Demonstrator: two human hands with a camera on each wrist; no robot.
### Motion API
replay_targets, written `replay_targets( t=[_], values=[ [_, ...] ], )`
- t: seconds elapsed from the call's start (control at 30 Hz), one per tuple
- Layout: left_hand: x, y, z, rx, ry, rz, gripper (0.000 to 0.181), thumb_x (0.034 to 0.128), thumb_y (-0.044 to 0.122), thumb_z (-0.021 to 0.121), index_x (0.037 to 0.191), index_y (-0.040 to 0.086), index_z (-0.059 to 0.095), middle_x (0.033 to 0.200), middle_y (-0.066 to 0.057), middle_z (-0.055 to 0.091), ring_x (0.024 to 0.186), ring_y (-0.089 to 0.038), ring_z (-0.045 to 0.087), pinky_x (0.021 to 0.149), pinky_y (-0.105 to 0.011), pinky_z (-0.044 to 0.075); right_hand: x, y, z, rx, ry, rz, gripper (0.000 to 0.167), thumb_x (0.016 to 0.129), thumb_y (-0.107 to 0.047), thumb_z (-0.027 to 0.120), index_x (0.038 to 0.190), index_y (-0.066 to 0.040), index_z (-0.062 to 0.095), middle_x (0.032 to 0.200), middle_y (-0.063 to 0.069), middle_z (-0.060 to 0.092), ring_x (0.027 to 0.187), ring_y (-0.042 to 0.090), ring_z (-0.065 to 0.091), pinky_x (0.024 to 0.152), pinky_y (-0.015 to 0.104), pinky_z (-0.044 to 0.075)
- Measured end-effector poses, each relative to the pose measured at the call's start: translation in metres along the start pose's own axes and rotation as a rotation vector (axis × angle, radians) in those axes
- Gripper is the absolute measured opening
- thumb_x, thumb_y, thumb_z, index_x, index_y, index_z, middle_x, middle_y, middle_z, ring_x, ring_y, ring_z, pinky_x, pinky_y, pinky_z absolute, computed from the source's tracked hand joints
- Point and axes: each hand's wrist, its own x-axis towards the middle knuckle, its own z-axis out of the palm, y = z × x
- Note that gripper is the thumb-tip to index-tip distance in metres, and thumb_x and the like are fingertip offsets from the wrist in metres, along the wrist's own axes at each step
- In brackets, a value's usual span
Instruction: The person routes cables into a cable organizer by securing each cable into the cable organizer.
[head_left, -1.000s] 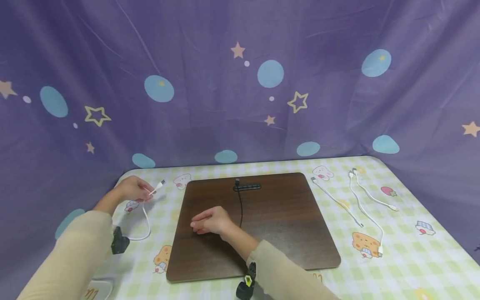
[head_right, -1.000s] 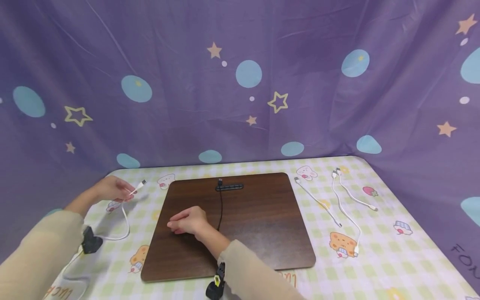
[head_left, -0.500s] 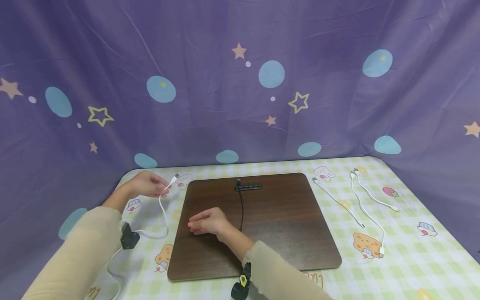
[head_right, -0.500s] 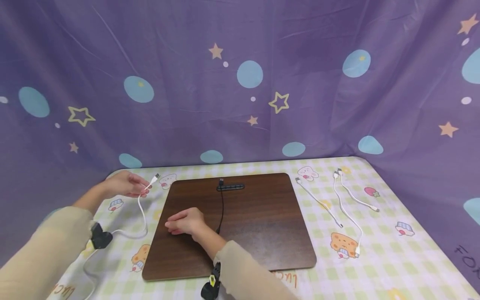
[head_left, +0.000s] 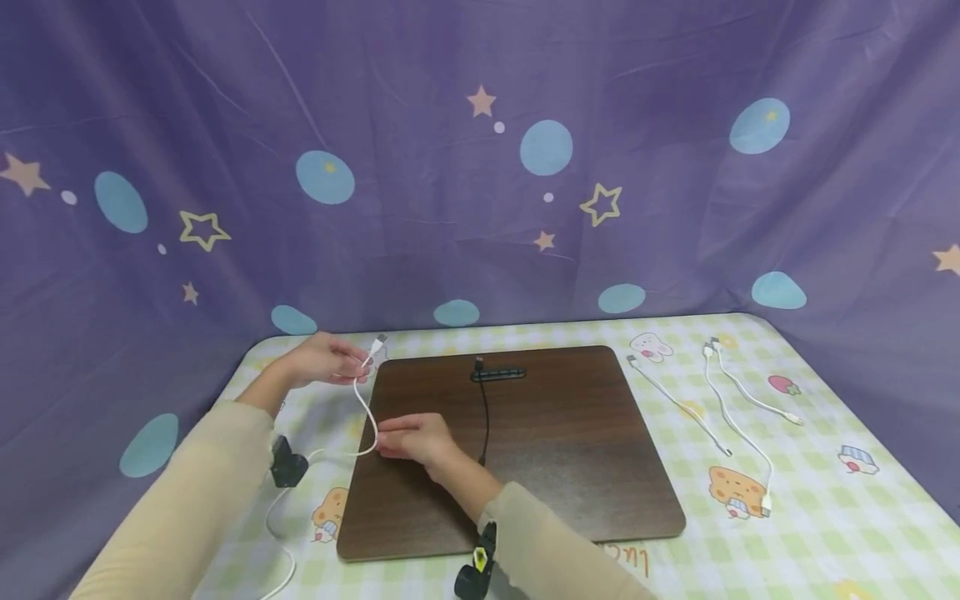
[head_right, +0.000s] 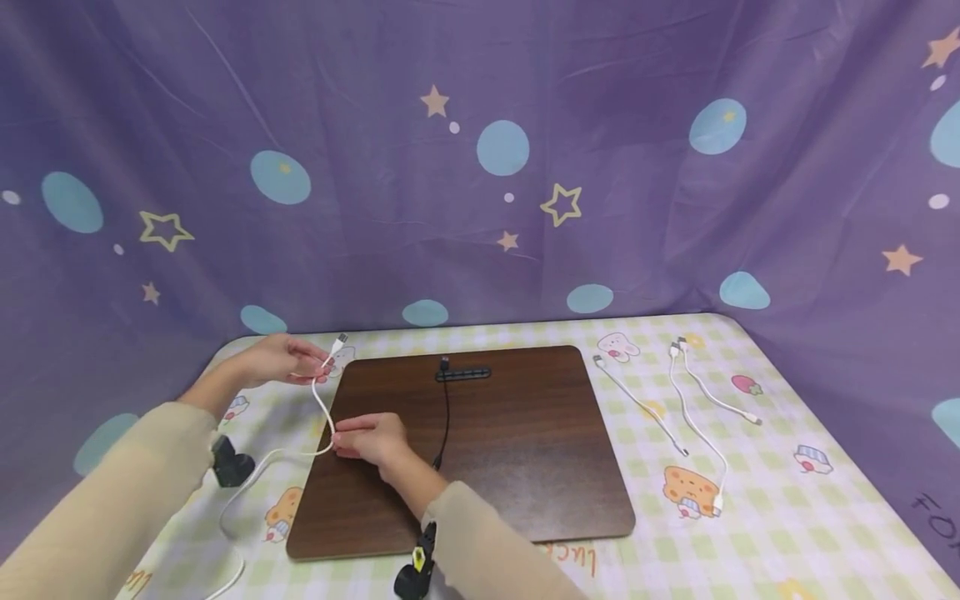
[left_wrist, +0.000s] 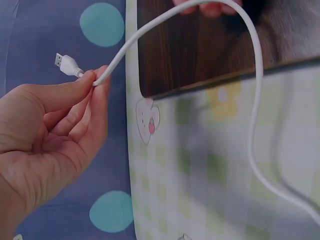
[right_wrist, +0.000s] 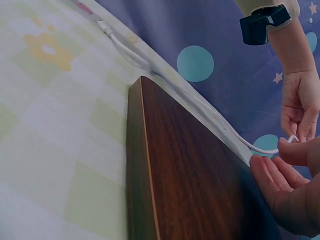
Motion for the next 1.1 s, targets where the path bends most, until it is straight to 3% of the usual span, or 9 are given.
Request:
replay_targets(
  t=[0.27,0.43,0.53,0.77,0.93,1.1],
  values=[
    [0.019,0.008,0.014,-0.115,-0.023,0.018,0.041,0.0940,0.000,0.054,0.131,-0.017,0.046,0.103,-0.013,0.073,0.085,-0.007,0.069,0.087,-0.028,0.058,0.006,0.000,-0.012,0.156,0.083,-0.003,0.025,0.084,0.007,0.066,0.109,0.013,0.066,0.097,0.025,0.073,0.076,0.013,0.071,0.081,0.032,0.060],
    [0.034,0.013,0.029,-0.154,0.032,0.007,0.042,0.0952,0.006,0.056,0.130,-0.015,0.048,0.109,-0.018,0.072,0.078,-0.002,0.068,0.078,-0.020,0.058,0.005,-0.006,-0.025,0.160,0.103,0.002,0.026,0.083,0.007,0.068,0.109,0.012,0.066,0.092,0.022,0.074,0.071,0.011,0.069,0.076,0.031,0.061],
    [0.042,0.016,0.040,-0.212,0.069,0.014,0.041,0.0956,0.007,0.056,0.129,-0.016,0.049,0.102,-0.016,0.073,0.075,-0.002,0.067,0.073,-0.017,0.058,0.003,-0.009,-0.033,0.144,0.097,-0.005,0.028,0.082,0.008,0.068,0.109,0.013,0.065,0.090,0.021,0.074,0.069,0.012,0.069,0.075,0.031,0.061],
    [0.060,0.025,0.066,-0.390,0.081,0.082,0.040,0.0942,0.000,0.056,0.127,-0.021,0.046,0.076,0.005,0.069,0.072,-0.003,0.067,0.072,-0.018,0.058,-0.005,-0.015,-0.051,0.077,0.116,-0.005,0.028,0.080,0.011,0.069,0.107,0.016,0.065,0.085,0.020,0.074,0.065,0.012,0.069,0.071,0.030,0.061],
    [0.070,0.038,0.083,-0.467,0.120,0.083,0.038,0.0930,-0.001,0.057,0.125,-0.020,0.047,0.073,0.005,0.067,0.068,-0.003,0.067,0.075,-0.021,0.060,-0.011,-0.021,-0.066,-0.008,0.171,-0.013,0.026,0.079,0.010,0.070,0.104,0.015,0.066,0.089,0.025,0.073,0.066,0.012,0.069,0.070,0.030,0.061],
    [0.080,0.051,0.100,-0.530,0.180,0.073,0.038,0.0928,0.000,0.058,0.125,-0.019,0.049,0.068,0.005,0.066,0.064,-0.003,0.066,0.066,-0.018,0.059,-0.017,-0.027,-0.082,-0.096,0.232,-0.023,0.023,0.078,0.010,0.069,0.102,0.013,0.068,0.091,0.024,0.074,0.068,0.011,0.070,0.070,0.031,0.062]
  ],
)
